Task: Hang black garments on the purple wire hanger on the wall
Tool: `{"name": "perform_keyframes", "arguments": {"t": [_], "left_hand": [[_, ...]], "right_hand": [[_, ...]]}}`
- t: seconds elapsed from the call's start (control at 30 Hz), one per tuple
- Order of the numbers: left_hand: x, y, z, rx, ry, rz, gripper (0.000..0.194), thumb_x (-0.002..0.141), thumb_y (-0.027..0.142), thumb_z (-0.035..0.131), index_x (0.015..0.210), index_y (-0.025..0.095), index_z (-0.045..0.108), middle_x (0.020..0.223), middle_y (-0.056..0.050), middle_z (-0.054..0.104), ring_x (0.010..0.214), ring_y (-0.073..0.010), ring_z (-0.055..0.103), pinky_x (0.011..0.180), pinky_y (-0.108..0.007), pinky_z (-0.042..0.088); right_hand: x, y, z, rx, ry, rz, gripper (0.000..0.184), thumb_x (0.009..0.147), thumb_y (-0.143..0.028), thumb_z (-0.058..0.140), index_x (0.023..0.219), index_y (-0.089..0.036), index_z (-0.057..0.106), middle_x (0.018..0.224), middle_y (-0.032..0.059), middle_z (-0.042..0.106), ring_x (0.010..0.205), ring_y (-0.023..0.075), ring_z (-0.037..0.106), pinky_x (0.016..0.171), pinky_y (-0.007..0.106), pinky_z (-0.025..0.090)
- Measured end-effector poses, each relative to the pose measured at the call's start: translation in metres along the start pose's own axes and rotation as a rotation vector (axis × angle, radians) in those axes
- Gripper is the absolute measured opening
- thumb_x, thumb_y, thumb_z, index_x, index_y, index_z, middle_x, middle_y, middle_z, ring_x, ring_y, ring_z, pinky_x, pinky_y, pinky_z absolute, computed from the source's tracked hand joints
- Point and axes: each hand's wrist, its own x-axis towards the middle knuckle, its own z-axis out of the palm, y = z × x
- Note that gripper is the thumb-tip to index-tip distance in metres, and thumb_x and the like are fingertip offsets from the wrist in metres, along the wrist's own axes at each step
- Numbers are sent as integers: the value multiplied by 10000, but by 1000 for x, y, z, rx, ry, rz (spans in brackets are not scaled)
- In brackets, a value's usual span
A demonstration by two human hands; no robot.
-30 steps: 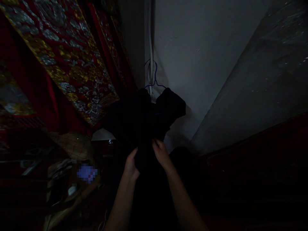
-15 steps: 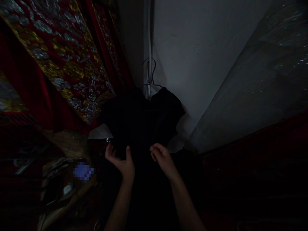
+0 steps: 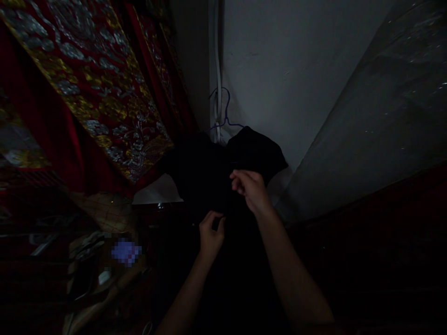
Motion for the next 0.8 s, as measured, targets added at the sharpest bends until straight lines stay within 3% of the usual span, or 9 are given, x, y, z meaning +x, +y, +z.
{"name": "perform_keyframes", "arguments": {"t": [0.1,0.2,0.27,0.33,0.4,0.53,0.6,0.67,0.8], "left_hand": [[3,-18,-2,129,-76,78,87,876,281,638,801,254,671,829,-52,665,836,-243,647,806,-355,507],[23,-6,-11,211,-117,248,76,894,231,615,864,195,676,861,-54,675,835,-209,655,775,-328,513],[48,27,-20,239,-114,410,160,910,211,615,1052,187,684,998,-68,684,940,-193,652,854,-327,512],[77,70,-27,235,-47,580,373,942,215,592,1315,198,587,1093,-79,666,985,-177,638,895,-329,504],[106,112,-31,249,-2,716,403,989,199,512,1391,205,535,1023,-57,681,900,-147,635,856,-302,499],[142,160,-26,393,-127,921,143,958,191,573,1045,163,683,922,-40,700,839,-139,645,784,-259,486],[147,167,-20,447,-132,968,85,945,183,590,919,158,667,866,-30,690,813,-138,644,759,-252,477],[148,170,-21,461,-50,979,83,949,204,591,902,162,645,855,-24,677,821,-142,640,772,-258,468],[169,159,-57,309,271,849,184,997,348,534,1024,177,596,966,-18,635,951,-149,602,855,-279,444]], "right_hand": [[33,-44,10,41,3,-154,210,758,-323,646,649,-145,625,459,-19,544,362,45,390,369,187,206],[38,-60,20,-6,-61,-237,215,819,-312,604,678,-150,619,469,-24,557,351,43,393,370,184,226],[31,-59,21,-68,-96,-283,230,845,-332,584,698,-158,616,468,-29,560,347,49,407,372,186,241],[22,-55,19,-141,-127,-326,238,855,-341,577,704,-162,617,461,-32,555,351,58,424,378,190,257],[15,-54,15,-205,-150,-374,243,866,-337,566,708,-161,623,459,-33,552,362,65,439,393,196,273],[15,-57,11,-298,-141,-475,251,891,-326,543,721,-162,629,468,-38,543,404,80,471,446,209,313],[22,-48,11,-358,-87,-505,249,894,-301,529,704,-167,617,481,-37,538,429,89,487,471,219,326],[30,-29,10,-442,-16,-482,249,878,-259,523,655,-173,595,490,-28,535,449,99,497,484,231,325],[29,22,1,-462,-41,-269,254,842,-268,521,617,-178,595,456,-26,510,442,112,484,489,243,324]]}}
